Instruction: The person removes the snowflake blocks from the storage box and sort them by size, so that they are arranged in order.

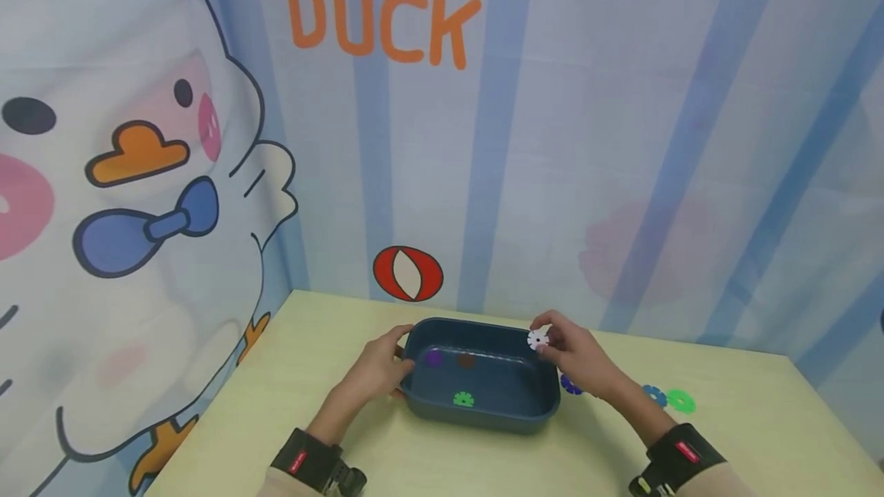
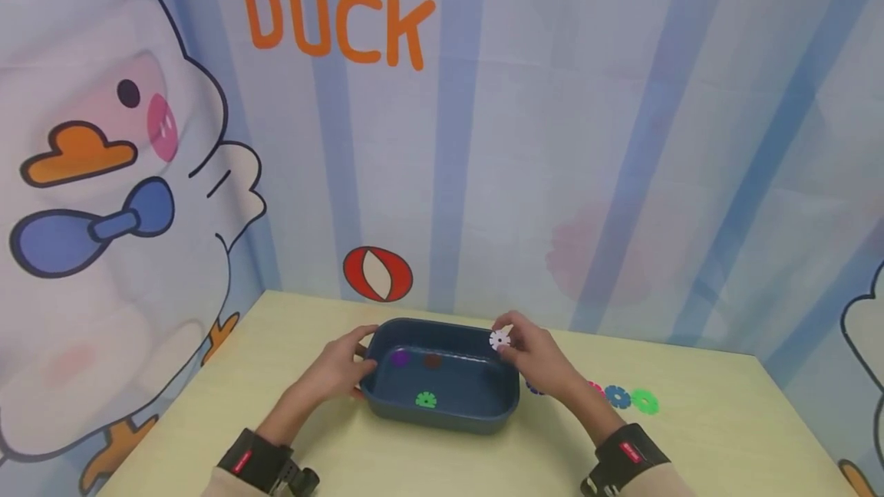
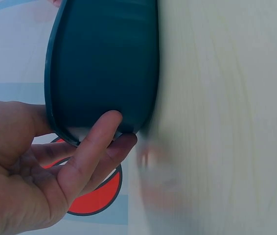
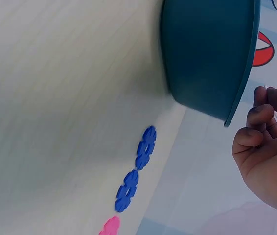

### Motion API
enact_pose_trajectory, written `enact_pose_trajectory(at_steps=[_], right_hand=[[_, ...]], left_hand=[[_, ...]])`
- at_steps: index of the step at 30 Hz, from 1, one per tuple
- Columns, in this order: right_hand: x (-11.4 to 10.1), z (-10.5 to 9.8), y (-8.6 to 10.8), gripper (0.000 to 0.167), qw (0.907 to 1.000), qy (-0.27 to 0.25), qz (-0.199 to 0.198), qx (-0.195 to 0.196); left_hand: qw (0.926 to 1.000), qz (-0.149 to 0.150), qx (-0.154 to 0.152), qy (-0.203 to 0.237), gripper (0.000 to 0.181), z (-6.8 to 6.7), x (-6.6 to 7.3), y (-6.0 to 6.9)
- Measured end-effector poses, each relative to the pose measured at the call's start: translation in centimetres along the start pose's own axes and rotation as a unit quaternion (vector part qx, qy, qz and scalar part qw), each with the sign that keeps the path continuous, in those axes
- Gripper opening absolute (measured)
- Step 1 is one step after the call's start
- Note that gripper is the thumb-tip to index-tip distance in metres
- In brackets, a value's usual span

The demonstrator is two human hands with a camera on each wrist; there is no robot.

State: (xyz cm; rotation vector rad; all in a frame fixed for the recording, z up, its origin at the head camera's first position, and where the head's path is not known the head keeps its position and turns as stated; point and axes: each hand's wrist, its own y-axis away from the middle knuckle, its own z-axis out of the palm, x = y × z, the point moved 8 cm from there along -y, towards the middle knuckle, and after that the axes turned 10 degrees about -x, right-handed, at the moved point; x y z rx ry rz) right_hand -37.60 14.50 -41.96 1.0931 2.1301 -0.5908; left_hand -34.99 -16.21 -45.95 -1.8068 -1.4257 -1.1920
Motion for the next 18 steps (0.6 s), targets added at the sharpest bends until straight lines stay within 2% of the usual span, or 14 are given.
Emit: enact_pose_trajectory(at_steps=[9,18], right_hand=[[1.8,-0.8,1.7,0.024,0.9995,-0.012,0.000,0.028],[3.5,-2.0,3.5,0.028,0.9977,-0.009,0.021,0.063]], left_hand=[[1.0000,-0.004,0.006,-0.004,0.066,-0.2,0.2,0.3],[1.0000,-0.003,0.007,-0.006,0.065,-0.1,0.1,0.1]])
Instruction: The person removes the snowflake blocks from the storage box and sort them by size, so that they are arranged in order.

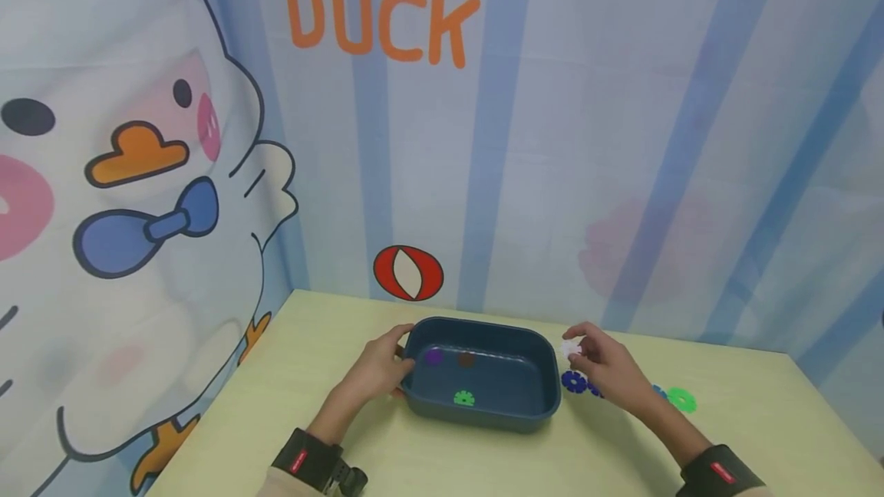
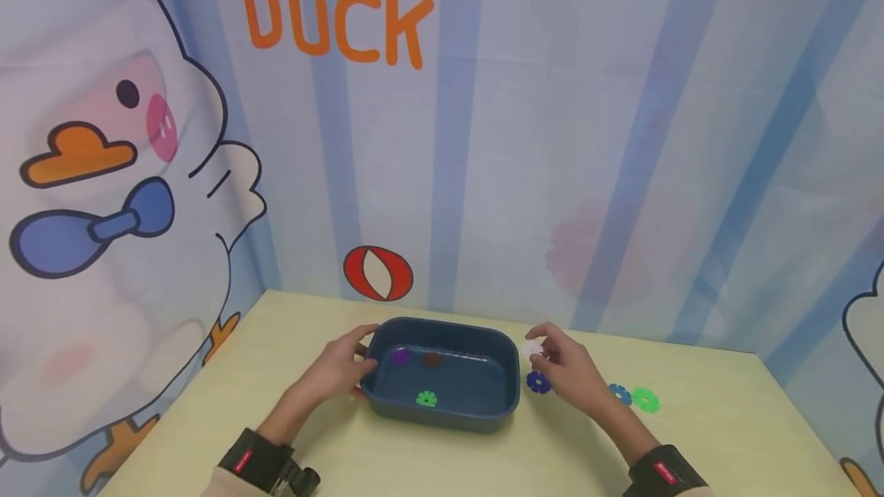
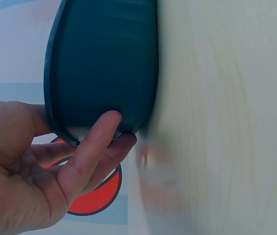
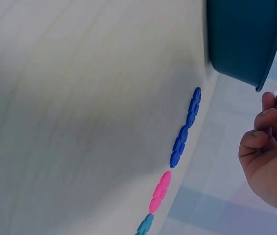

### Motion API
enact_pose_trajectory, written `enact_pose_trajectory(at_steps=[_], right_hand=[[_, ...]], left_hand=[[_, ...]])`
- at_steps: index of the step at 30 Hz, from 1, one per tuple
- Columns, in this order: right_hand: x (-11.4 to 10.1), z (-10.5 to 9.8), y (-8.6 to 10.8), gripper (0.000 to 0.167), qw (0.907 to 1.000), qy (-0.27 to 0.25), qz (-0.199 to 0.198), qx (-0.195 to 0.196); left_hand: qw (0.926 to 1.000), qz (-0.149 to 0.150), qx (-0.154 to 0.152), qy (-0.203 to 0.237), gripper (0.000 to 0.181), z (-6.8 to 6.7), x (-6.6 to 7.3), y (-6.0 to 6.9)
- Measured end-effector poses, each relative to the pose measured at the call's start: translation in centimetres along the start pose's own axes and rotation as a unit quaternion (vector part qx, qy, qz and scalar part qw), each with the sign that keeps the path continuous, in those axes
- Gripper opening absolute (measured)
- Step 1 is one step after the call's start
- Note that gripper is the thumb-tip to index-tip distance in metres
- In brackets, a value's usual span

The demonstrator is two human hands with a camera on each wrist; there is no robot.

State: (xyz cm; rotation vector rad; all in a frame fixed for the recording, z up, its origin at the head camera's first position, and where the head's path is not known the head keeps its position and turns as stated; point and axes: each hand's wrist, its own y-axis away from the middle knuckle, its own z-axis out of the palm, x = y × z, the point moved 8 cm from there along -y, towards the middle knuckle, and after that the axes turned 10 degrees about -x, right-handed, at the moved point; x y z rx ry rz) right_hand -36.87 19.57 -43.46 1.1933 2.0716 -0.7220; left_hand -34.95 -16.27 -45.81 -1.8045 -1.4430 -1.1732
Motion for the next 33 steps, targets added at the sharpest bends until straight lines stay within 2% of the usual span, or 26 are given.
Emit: enact_pose_trajectory(at_steps=[8,15,24,33], right_hand=[[1.6,-1.6,1.5,0.031,0.9998,0.012,0.013,0.013],[2.7,-3.5,3.0,0.032,0.9981,0.039,0.019,0.043],[5.4,-5.1,4.7,0.035,0.9963,0.034,0.061,0.051],[7.8,-6.8,6.9,0.034,0.9916,0.061,0.103,0.049]], left_hand=[[0.9999,0.008,0.004,-0.010,0.066,0.0,-0.2,-0.2],[0.9999,0.010,0.004,-0.008,0.065,0.0,-0.1,-0.1],[0.9999,0.009,0.004,-0.009,0.065,0.0,-0.2,0.0],[0.9999,0.009,0.001,-0.006,0.066,0.0,-0.2,-0.2]])
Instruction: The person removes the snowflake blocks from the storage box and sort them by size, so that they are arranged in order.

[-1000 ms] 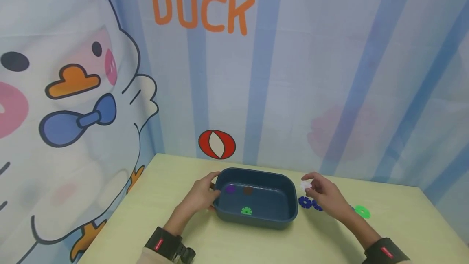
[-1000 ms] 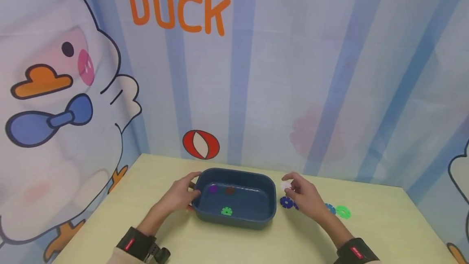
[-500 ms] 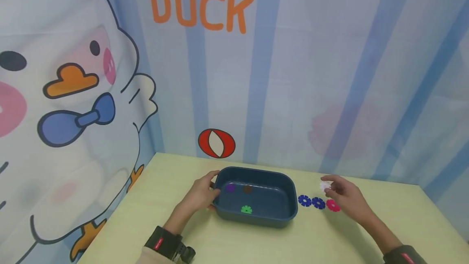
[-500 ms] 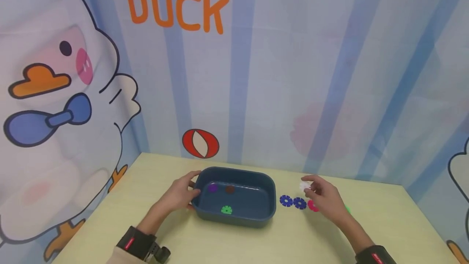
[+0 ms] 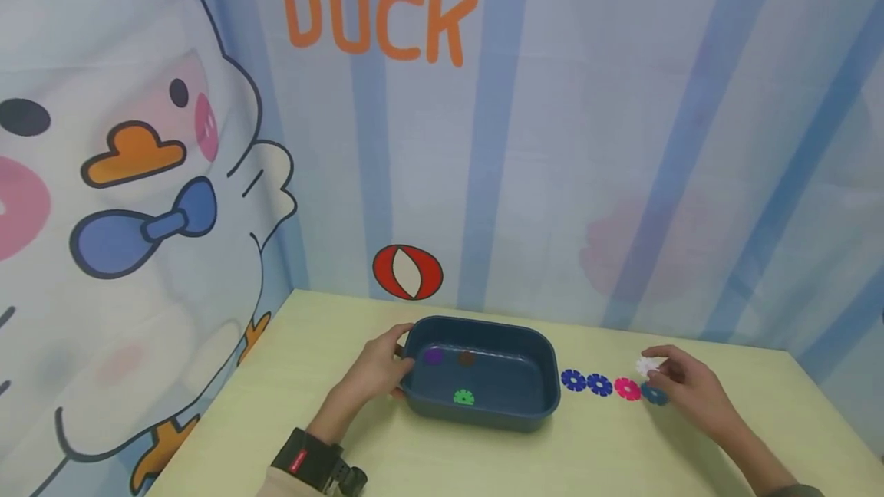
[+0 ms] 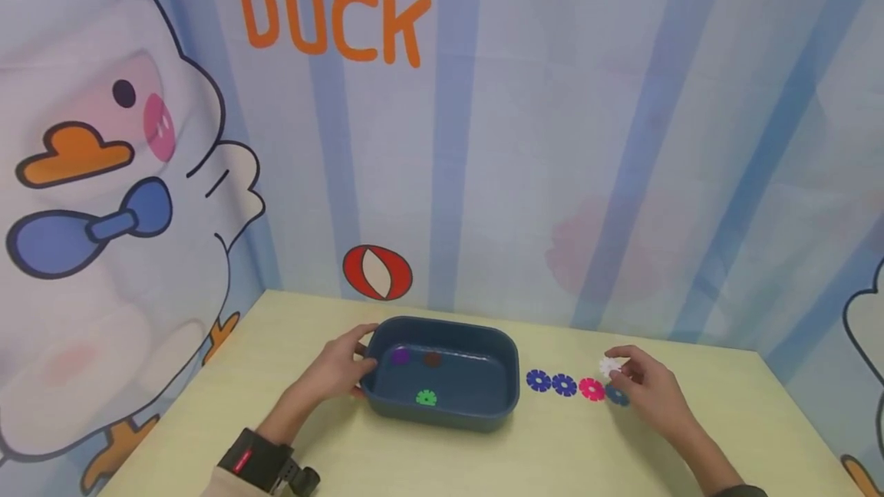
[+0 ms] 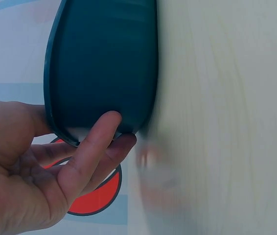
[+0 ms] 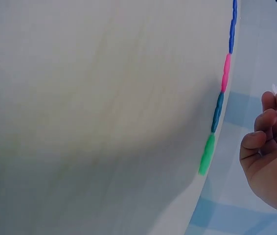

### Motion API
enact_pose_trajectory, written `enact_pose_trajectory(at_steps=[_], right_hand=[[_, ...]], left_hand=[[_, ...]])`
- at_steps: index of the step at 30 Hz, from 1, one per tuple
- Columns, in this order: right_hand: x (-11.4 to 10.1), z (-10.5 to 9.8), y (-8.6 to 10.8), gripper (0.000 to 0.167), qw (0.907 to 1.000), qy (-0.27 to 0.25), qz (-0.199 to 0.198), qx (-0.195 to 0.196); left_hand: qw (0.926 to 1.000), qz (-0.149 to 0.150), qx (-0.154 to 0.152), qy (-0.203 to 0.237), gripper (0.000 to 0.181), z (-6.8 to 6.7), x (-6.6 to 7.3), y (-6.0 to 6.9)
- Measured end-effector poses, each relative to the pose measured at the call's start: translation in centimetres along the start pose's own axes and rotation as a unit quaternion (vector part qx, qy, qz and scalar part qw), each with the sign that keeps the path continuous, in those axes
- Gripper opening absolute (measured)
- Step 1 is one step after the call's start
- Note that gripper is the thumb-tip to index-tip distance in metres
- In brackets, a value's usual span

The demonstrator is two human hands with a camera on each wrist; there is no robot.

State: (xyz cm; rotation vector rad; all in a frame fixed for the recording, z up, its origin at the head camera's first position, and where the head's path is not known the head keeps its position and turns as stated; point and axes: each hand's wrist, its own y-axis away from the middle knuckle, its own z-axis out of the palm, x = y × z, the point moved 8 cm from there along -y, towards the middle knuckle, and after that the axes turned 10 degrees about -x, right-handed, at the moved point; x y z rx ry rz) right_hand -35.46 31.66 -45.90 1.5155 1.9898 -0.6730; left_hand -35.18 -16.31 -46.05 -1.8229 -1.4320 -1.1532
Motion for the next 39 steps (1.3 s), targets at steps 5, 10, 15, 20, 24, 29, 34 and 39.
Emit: enact_pose_trajectory(at_steps=[5,10,15,20,24,29,34,39], right_hand=[[1.4,-1.0,0.6,0.035,0.9996,0.007,0.027,-0.003],[2.9,-1.8,1.2,0.034,0.9991,0.008,0.042,0.002],[4.1,-2.6,1.6,0.035,0.9982,0.012,0.057,0.009],[4.9,-3.4,2.0,0.036,0.9967,0.033,0.074,0.005],[5.3,-3.8,2.4,0.036,0.9959,0.039,0.081,0.003],[6.1,-4.1,2.6,0.038,0.9950,0.026,0.096,-0.012],[6.9,-4.3,2.7,0.040,0.9939,0.030,0.103,-0.025],[7.7,-4.7,3.0,0.037,0.9924,0.045,0.112,-0.025]], left_hand=[[1.0000,-0.001,0.003,-0.005,0.066,0.0,-0.2,-0.1],[1.0000,0.001,0.001,-0.003,0.066,0.1,-0.2,0.0],[1.0000,-0.001,0.001,0.001,0.065,0.1,-0.2,0.0],[1.0000,-0.002,-0.001,0.004,0.066,0.1,-0.1,-0.1],[1.0000,-0.003,-0.002,0.005,0.066,0.1,0.0,0.1],[1.0000,-0.006,0.000,0.002,0.066,0.0,0.1,0.2],[1.0000,-0.006,0.001,-0.001,0.066,-0.1,0.2,0.3],[1.0000,-0.002,-0.001,0.001,0.066,-0.1,0.3,0.3]])
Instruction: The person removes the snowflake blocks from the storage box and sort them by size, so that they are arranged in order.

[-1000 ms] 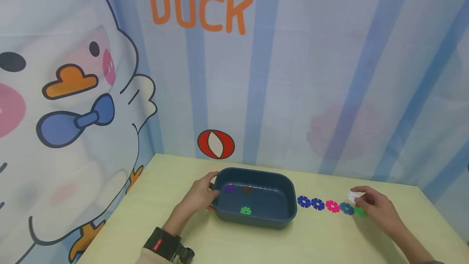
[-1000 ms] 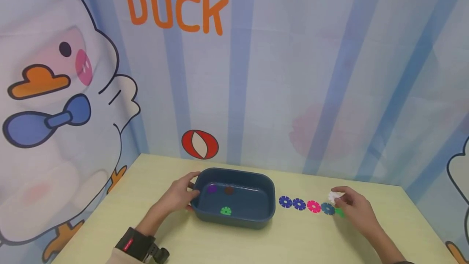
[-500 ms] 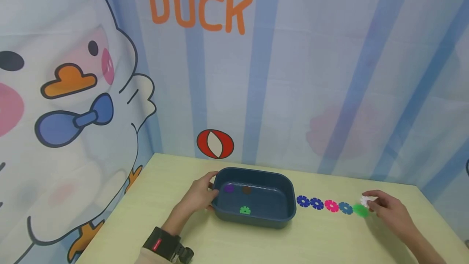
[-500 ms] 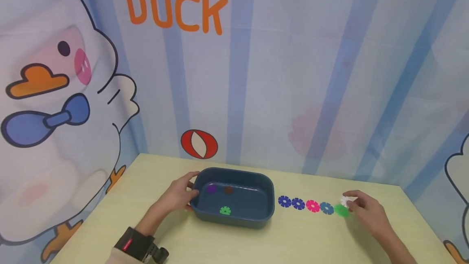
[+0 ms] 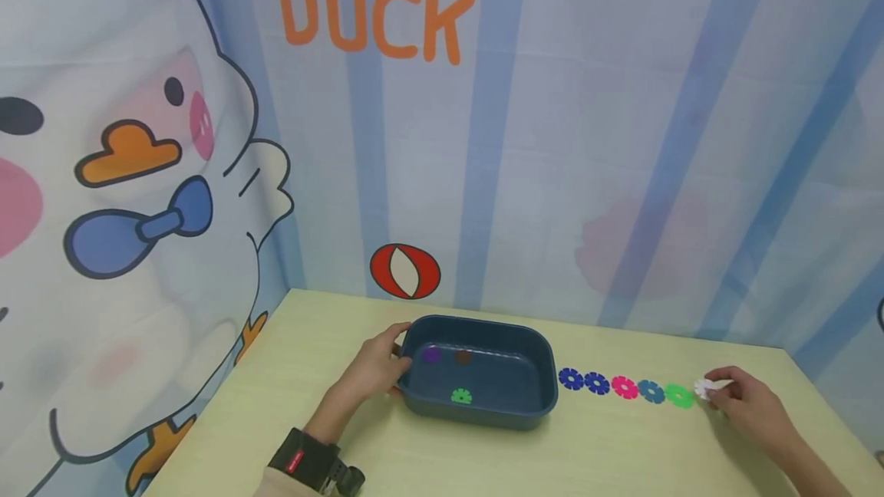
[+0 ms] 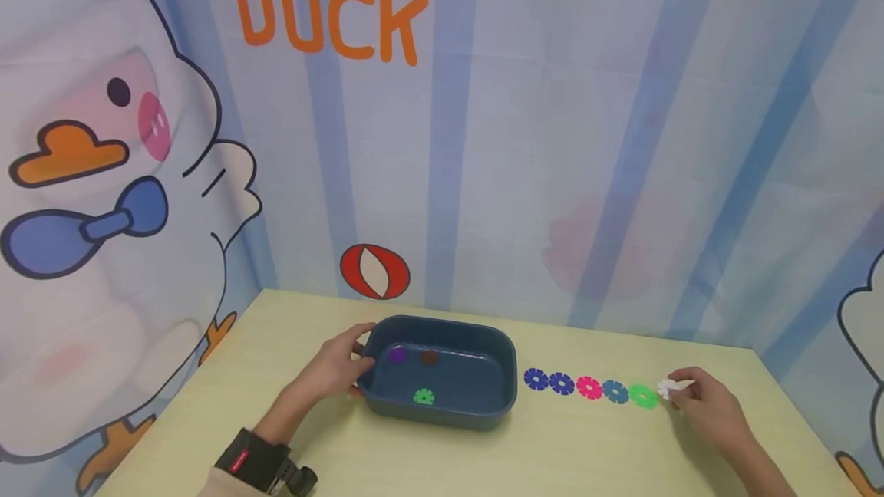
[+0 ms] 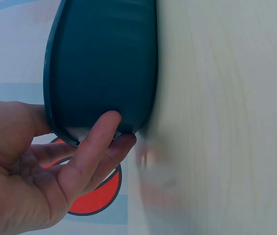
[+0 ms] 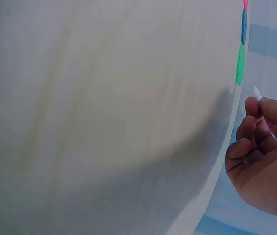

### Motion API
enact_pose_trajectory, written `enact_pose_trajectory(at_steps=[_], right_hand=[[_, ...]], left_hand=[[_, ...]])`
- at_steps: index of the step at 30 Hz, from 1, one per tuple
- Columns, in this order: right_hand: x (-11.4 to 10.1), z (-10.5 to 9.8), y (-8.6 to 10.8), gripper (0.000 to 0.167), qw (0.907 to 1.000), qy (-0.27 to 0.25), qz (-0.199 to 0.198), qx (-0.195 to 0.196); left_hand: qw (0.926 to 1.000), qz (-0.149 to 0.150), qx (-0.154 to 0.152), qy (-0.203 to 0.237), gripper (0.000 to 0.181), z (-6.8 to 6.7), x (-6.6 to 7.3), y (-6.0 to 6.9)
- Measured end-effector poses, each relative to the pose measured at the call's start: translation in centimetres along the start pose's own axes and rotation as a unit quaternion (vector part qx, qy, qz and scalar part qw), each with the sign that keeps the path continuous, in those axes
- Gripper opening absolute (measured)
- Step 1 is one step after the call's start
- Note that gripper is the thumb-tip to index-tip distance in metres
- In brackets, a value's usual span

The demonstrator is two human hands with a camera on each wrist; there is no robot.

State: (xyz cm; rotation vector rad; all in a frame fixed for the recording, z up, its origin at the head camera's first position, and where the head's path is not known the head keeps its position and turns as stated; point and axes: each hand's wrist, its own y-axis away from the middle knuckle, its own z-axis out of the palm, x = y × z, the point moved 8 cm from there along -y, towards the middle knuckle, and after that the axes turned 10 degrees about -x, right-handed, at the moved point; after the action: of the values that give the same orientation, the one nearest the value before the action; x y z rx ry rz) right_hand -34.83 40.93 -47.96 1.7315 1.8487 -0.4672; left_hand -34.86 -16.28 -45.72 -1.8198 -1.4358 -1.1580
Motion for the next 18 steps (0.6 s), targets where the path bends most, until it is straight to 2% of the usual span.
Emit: enact_pose_trajectory(at_steps=[18], right_hand=[[0.93,0.82,-0.56,0.032,0.9989,0.035,0.025,-0.018]], left_hand=[[1.0000,-0.003,-0.002,0.001,0.066,0.13,-0.33,-0.16]])
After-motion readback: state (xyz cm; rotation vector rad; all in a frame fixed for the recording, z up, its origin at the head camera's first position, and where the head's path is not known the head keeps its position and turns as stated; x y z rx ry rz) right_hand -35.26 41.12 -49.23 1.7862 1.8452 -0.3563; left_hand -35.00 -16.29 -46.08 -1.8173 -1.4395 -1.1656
